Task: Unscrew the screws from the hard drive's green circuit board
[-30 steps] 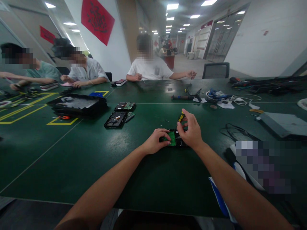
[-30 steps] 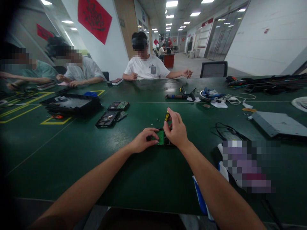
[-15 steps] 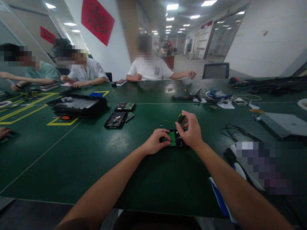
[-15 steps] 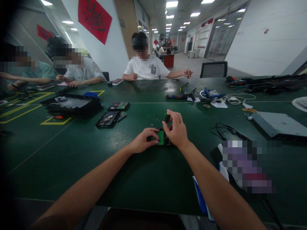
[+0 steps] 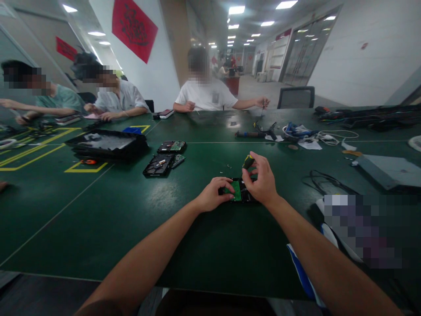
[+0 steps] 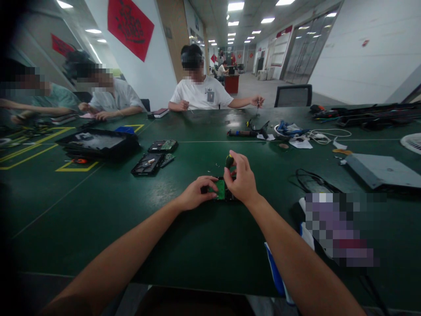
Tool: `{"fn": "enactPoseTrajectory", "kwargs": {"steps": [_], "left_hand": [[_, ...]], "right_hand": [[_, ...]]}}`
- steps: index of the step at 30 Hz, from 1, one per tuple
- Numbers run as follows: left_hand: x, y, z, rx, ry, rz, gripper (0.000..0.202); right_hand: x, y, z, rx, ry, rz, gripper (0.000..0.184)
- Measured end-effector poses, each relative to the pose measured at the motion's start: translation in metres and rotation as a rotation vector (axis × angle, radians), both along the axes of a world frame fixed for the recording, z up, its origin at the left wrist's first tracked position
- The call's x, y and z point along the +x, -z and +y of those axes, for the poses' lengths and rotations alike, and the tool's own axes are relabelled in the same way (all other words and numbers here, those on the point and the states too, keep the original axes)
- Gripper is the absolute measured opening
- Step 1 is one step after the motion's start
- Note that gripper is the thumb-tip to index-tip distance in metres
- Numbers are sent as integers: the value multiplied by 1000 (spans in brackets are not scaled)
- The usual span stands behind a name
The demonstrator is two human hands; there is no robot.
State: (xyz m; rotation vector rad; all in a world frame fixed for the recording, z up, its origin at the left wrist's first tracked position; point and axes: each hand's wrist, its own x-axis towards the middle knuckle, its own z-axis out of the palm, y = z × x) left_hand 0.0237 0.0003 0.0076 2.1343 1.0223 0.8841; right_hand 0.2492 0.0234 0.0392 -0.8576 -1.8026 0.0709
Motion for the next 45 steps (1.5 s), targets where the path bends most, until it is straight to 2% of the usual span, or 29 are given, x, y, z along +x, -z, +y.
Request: {"fn": "enactPoseTrajectory", "kwargs": {"steps": [14, 25, 34, 45], "left_hand": [[1, 5, 1, 21, -26, -5, 21], [2, 2, -1, 12, -23, -11, 18], [2, 0, -2, 5, -28, -2, 18], [2, 0, -2, 8, -4, -3, 17]], "right_hand": [[0, 0, 0, -1, 14, -4, 63], [1, 4, 3, -26, -7, 10, 65], [1, -3, 0, -15, 11, -40, 63], [2, -1, 2, -9, 27, -22, 62]]}}
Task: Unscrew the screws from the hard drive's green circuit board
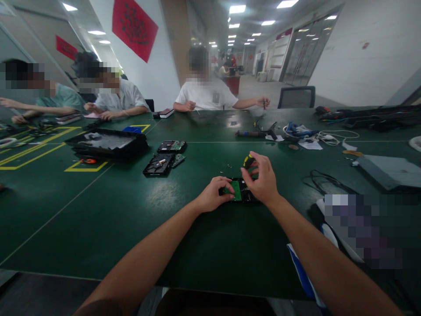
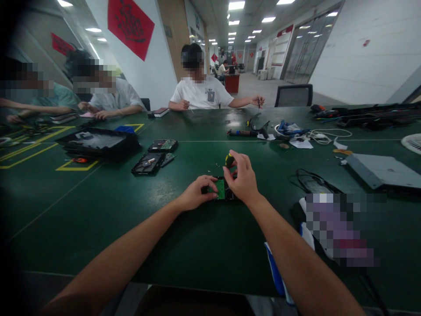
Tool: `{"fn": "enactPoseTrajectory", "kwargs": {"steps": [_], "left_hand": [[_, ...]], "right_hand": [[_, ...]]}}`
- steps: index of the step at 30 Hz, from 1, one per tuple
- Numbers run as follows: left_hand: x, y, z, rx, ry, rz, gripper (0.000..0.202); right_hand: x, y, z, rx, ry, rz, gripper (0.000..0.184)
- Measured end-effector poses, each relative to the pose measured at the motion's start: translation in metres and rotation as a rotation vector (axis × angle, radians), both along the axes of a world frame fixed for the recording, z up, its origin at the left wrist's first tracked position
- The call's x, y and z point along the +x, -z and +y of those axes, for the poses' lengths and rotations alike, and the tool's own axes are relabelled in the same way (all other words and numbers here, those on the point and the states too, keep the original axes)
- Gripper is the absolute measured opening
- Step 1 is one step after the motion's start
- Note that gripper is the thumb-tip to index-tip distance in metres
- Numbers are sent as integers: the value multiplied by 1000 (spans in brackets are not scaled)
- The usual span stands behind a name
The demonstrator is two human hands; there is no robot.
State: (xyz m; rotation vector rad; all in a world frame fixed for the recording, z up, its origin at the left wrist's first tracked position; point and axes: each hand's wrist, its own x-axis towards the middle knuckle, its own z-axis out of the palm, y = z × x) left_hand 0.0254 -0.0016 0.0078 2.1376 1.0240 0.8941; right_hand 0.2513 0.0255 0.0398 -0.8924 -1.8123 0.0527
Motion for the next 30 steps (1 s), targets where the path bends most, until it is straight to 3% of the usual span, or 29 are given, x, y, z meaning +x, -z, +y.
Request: {"fn": "enactPoseTrajectory", "kwargs": {"steps": [13, 30], "left_hand": [[-1, 3, 2, 17, 16, -9, 16], [-1, 0, 1, -4, 24, 4, 15]], "right_hand": [[-2, 2, 0, -4, -28, 17, 63], [0, 0, 1, -17, 50, -1, 70]]}}
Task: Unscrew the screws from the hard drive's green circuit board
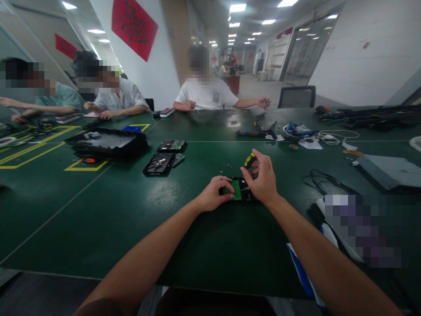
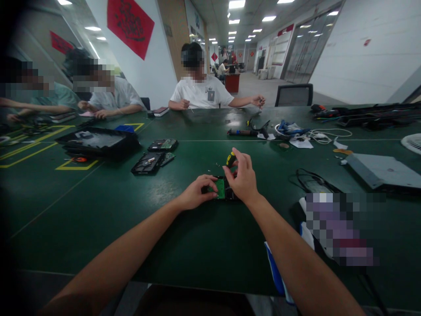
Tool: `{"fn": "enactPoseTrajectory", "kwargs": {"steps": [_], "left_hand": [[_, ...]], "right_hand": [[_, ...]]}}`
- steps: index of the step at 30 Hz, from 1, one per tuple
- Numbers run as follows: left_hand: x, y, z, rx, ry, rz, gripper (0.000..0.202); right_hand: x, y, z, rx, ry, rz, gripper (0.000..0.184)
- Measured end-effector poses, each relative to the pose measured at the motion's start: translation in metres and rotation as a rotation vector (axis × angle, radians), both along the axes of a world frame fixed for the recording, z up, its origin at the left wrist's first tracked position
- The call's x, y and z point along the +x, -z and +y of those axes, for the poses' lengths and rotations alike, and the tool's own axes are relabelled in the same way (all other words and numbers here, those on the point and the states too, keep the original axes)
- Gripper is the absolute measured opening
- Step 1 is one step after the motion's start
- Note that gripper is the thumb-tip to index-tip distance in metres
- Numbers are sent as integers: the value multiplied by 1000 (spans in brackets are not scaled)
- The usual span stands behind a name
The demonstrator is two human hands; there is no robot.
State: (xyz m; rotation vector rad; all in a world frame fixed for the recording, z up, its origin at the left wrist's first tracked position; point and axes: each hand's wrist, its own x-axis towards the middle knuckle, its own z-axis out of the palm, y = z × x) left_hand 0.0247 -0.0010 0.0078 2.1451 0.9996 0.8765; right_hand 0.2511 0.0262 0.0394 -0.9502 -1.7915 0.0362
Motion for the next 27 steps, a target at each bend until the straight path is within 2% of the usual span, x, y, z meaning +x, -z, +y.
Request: {"fn": "enactPoseTrajectory", "kwargs": {"steps": [10, 19, 27], "left_hand": [[1, 3, 1, 14, -5, -10, 15], [0, 3, 1, 6, 3, -3, 15], [0, -1, -1, -14, 0, 12, 15]], "right_hand": [[-2, 4, 0, -43, -90, 28, 68], [-1, 2, 1, -3, -36, 11, 65], [-2, 3, 0, -43, -89, 30, 66]]}}
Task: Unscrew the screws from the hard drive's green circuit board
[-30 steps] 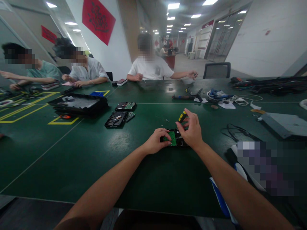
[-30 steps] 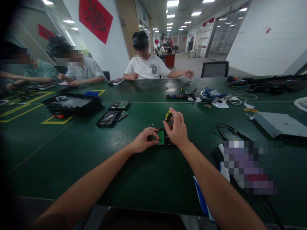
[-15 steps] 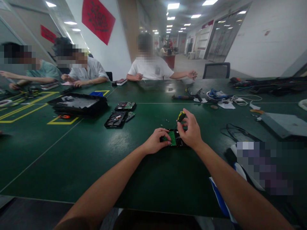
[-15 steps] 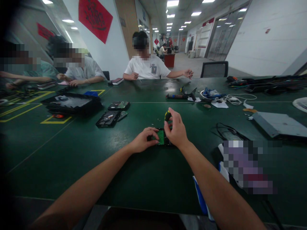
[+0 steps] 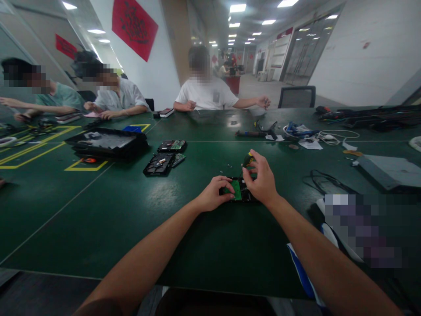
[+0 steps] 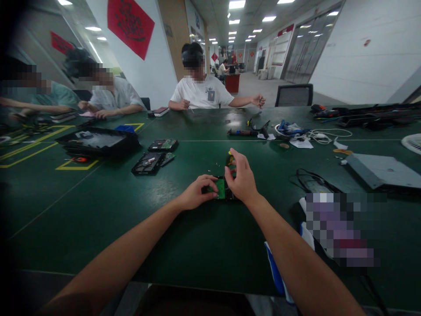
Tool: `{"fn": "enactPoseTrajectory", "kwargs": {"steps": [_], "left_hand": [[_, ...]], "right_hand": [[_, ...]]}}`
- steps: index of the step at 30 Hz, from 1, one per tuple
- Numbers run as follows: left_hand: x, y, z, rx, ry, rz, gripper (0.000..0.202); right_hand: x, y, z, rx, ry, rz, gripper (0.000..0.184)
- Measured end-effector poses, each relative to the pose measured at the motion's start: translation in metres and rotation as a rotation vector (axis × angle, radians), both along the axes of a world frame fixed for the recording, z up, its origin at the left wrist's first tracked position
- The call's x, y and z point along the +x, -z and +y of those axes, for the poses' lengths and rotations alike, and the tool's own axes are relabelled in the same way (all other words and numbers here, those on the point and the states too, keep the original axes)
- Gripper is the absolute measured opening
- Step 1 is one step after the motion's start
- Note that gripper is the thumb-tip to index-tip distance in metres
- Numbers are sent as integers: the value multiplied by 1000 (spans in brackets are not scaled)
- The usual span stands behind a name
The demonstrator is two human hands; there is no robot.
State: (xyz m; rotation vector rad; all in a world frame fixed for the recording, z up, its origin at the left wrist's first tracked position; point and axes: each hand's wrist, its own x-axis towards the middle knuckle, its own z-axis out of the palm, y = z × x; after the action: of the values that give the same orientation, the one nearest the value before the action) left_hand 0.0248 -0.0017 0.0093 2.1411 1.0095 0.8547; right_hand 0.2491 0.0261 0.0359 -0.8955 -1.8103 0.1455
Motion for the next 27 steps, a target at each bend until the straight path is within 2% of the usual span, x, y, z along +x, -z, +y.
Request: {"fn": "enactPoseTrajectory", "kwargs": {"steps": [7, 15, 27], "left_hand": [[1, -3, -2, -2, -11, 4, 15], [1, -2, -2, 1, -14, -15, 14], [0, -1, -2, 5, -17, -10, 16]], "right_hand": [[1, -3, 0, 16, 16, -10, 65], [-1, 4, 2, -2, -1, 35, 64], [0, -2, -1, 4, -28, -8, 64]]}}
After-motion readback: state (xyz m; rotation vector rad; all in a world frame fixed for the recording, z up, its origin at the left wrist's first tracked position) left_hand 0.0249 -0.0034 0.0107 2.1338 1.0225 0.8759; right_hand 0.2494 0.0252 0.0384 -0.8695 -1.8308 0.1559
